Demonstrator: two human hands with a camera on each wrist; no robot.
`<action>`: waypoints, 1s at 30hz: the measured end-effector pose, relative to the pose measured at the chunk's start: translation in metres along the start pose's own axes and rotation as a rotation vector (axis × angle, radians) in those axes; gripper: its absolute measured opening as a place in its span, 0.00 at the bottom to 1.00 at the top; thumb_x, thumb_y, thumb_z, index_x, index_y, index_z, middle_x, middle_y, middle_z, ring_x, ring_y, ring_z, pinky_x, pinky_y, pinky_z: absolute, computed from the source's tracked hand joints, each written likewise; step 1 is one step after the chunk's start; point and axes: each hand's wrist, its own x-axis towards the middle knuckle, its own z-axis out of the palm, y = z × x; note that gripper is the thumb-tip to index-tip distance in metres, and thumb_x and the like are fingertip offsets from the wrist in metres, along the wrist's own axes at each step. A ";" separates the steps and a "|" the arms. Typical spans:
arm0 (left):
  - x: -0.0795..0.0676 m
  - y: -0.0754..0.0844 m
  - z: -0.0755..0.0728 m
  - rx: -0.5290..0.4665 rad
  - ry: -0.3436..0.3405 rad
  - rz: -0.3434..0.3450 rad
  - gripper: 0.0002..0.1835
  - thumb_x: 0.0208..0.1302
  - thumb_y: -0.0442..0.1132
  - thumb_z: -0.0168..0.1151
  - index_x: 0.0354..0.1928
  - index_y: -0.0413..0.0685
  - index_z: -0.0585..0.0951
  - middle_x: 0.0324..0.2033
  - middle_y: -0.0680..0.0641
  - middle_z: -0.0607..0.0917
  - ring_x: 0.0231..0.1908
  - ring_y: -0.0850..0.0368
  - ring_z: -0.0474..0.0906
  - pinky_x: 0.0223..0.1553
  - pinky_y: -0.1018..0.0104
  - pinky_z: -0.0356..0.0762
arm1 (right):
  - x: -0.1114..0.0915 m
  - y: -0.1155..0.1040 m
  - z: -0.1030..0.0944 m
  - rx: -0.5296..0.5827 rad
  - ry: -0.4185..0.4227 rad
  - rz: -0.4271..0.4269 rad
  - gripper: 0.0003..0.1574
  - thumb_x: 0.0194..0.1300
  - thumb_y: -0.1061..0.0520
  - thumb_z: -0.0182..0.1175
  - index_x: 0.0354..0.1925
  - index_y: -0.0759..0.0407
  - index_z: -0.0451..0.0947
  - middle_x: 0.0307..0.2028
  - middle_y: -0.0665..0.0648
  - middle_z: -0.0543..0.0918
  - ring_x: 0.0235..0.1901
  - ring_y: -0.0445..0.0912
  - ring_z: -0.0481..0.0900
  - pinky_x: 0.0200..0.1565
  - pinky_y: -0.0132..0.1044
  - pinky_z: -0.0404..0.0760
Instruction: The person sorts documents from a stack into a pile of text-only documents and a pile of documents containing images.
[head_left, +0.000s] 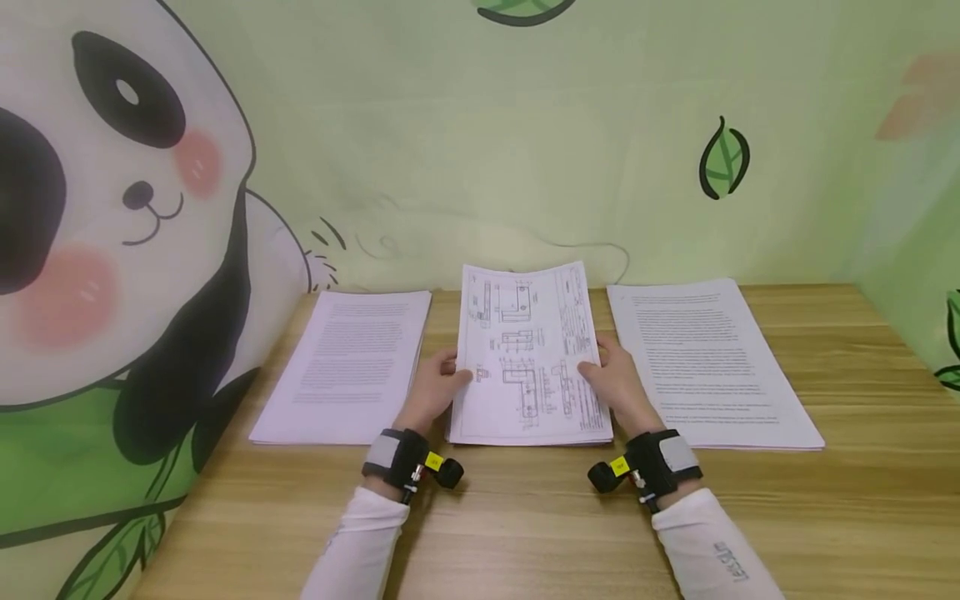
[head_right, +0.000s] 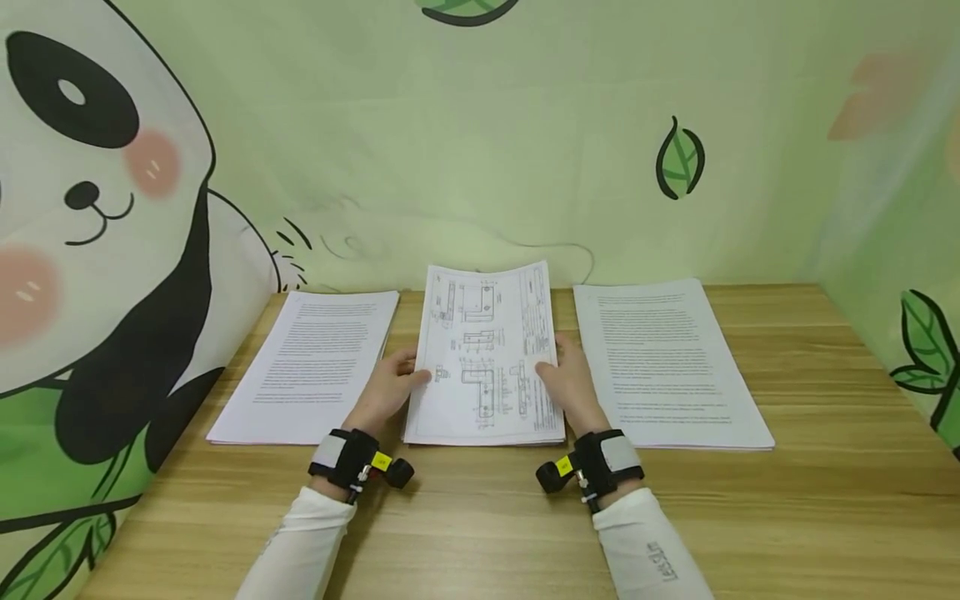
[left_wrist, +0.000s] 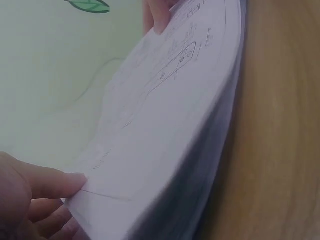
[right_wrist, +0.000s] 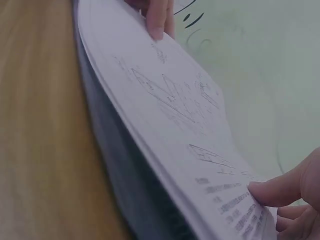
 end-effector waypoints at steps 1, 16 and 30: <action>0.000 -0.001 -0.001 0.007 0.008 0.003 0.26 0.60 0.36 0.58 0.62 0.43 0.71 0.49 0.37 0.80 0.44 0.46 0.78 0.45 0.57 0.77 | 0.001 0.001 0.001 -0.011 0.002 -0.001 0.37 0.67 0.60 0.49 0.71 0.56 0.50 0.56 0.67 0.75 0.44 0.53 0.80 0.41 0.39 0.80; 0.006 -0.008 -0.009 0.098 0.065 -0.042 0.22 0.59 0.37 0.59 0.57 0.48 0.77 0.43 0.43 0.84 0.39 0.53 0.78 0.35 0.67 0.76 | 0.003 0.008 -0.003 -0.076 0.027 -0.033 0.31 0.65 0.57 0.49 0.66 0.63 0.63 0.59 0.68 0.72 0.54 0.56 0.72 0.56 0.50 0.74; 0.002 -0.006 -0.020 0.043 0.040 -0.105 0.19 0.65 0.43 0.53 0.55 0.46 0.78 0.42 0.41 0.84 0.27 0.54 0.80 0.27 0.66 0.83 | 0.003 0.005 -0.008 -0.204 0.055 -0.023 0.27 0.67 0.53 0.46 0.62 0.59 0.69 0.56 0.66 0.76 0.49 0.55 0.75 0.45 0.44 0.79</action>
